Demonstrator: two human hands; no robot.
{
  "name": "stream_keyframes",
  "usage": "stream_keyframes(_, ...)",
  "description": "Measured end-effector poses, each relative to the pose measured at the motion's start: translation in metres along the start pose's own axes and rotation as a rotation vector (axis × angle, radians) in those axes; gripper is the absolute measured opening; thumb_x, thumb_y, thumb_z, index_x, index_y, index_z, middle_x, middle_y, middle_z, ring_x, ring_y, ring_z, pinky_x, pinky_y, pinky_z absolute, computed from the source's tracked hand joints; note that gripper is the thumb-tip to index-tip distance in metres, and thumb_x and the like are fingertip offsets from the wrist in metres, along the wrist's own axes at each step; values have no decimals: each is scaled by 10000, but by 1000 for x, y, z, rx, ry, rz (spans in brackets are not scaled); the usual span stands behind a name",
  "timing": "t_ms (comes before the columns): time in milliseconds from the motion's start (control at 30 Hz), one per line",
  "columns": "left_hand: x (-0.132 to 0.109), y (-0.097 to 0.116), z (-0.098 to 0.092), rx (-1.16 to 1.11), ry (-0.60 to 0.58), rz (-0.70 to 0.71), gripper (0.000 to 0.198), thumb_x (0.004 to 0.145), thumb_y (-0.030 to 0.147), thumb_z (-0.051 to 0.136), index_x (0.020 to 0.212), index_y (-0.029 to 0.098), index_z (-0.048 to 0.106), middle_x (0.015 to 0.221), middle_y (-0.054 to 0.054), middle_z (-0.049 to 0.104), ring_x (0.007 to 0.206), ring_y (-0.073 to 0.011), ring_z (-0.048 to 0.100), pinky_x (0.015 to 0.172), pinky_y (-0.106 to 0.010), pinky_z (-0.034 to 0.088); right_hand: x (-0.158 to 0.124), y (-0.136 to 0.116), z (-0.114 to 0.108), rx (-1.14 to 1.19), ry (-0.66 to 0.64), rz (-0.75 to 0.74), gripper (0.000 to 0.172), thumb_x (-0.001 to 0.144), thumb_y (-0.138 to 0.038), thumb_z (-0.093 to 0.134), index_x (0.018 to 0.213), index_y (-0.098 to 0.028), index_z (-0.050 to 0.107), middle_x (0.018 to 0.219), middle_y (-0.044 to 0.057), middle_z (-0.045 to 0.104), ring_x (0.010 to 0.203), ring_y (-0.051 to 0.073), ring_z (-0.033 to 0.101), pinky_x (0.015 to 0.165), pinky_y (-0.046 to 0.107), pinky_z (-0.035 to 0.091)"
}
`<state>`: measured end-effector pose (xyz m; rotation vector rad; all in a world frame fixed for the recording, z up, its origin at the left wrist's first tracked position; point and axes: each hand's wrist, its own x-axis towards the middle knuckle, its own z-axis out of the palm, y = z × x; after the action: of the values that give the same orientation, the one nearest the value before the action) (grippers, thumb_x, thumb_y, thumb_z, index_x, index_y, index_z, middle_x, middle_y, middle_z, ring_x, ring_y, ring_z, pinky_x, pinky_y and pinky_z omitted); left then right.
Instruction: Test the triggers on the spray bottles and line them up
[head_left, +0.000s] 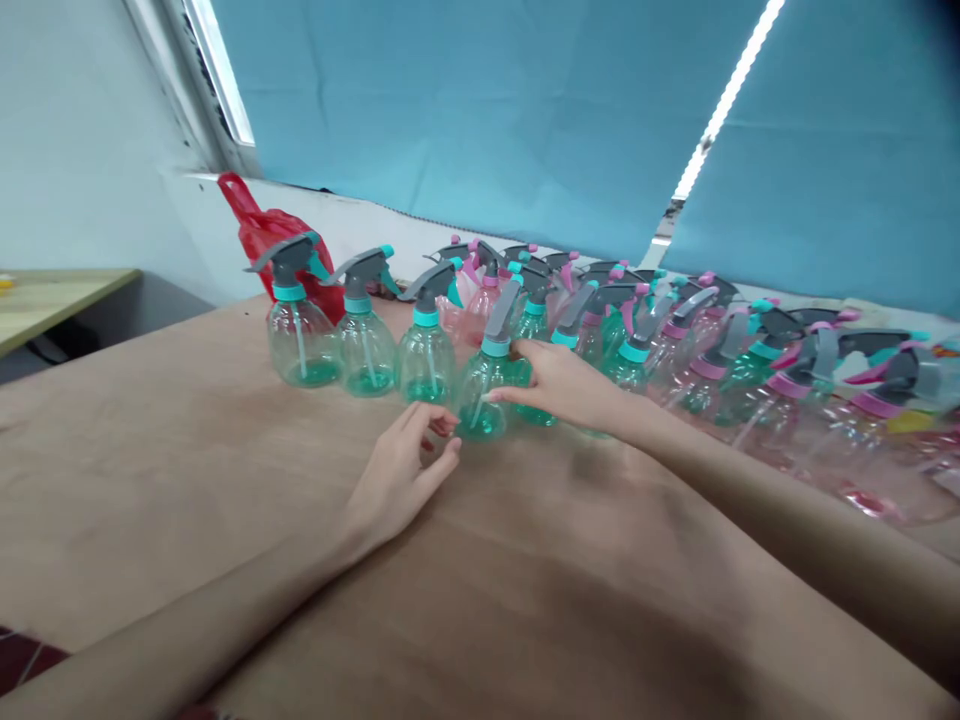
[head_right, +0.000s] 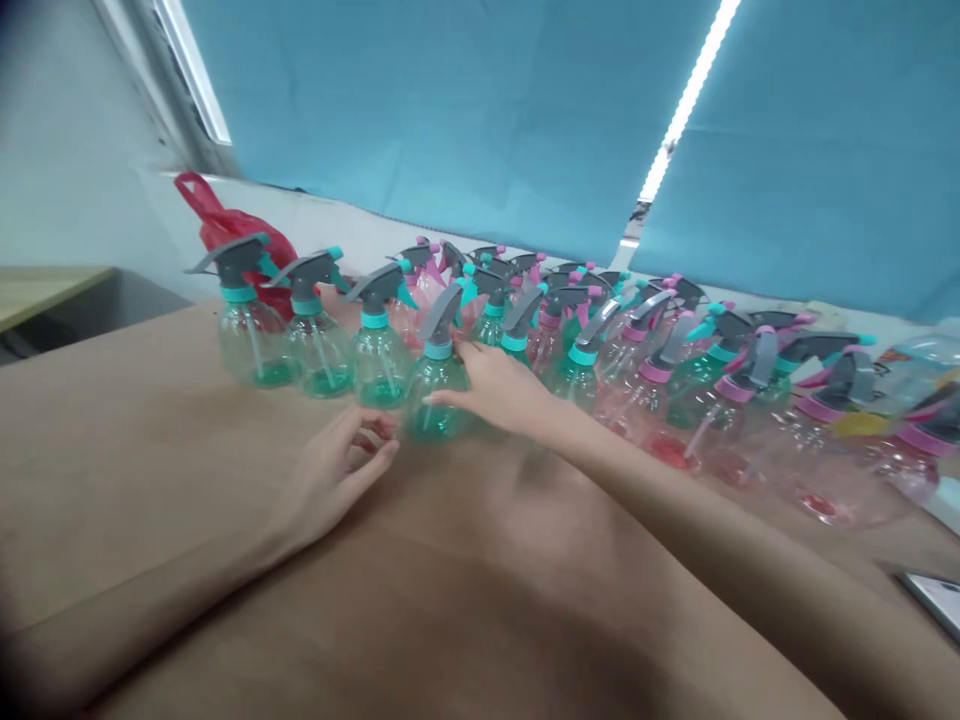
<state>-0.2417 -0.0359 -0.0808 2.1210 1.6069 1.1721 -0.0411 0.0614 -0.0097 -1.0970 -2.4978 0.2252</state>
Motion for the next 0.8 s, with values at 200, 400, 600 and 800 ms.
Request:
stream_keyframes(200, 1, 0, -1, -36, -29, -23, 75, 881, 255, 494, 937, 218, 529, 908, -12, 627, 725, -156, 619, 634, -268, 483, 14, 5, -2, 63, -31, 137, 421, 797, -441, 755, 1057, -139, 620, 759, 52, 668, 675, 235, 655, 604, 348, 485)
stream_keyframes(400, 5, -2, -2, -61, -44, -66, 82, 852, 245, 497, 912, 213, 541, 875, -10, 630, 691, -159, 611, 600, -265, 466, 21, 2, 1, 172, -65, 242, 490, 797, -325, 773, 1195, -111, 580, 580, 8, 621, 497, 221, 637, 438, 319, 481)
stream_keyframes(600, 7, -1, -3, -73, -64, -113, 100, 854, 278, 499, 909, 214, 553, 857, -11, 634, 691, -168, 617, 626, -283, 471, 29, 3, 4, 209, -48, 286, 541, 793, -239, 765, 1284, -146, 556, 547, -19, 610, 383, 190, 580, 370, 316, 471)
stream_keyframes(800, 9, -7, -2, -79, -69, -156, 132, 852, 311, 512, 924, 209, 553, 867, -18, 633, 692, -173, 614, 645, -296, 480, 19, 5, 7, 220, 0, 260, 678, 796, -194, 756, 1409, -143, 471, 603, -13, 655, 387, 185, 591, 468, 344, 511)
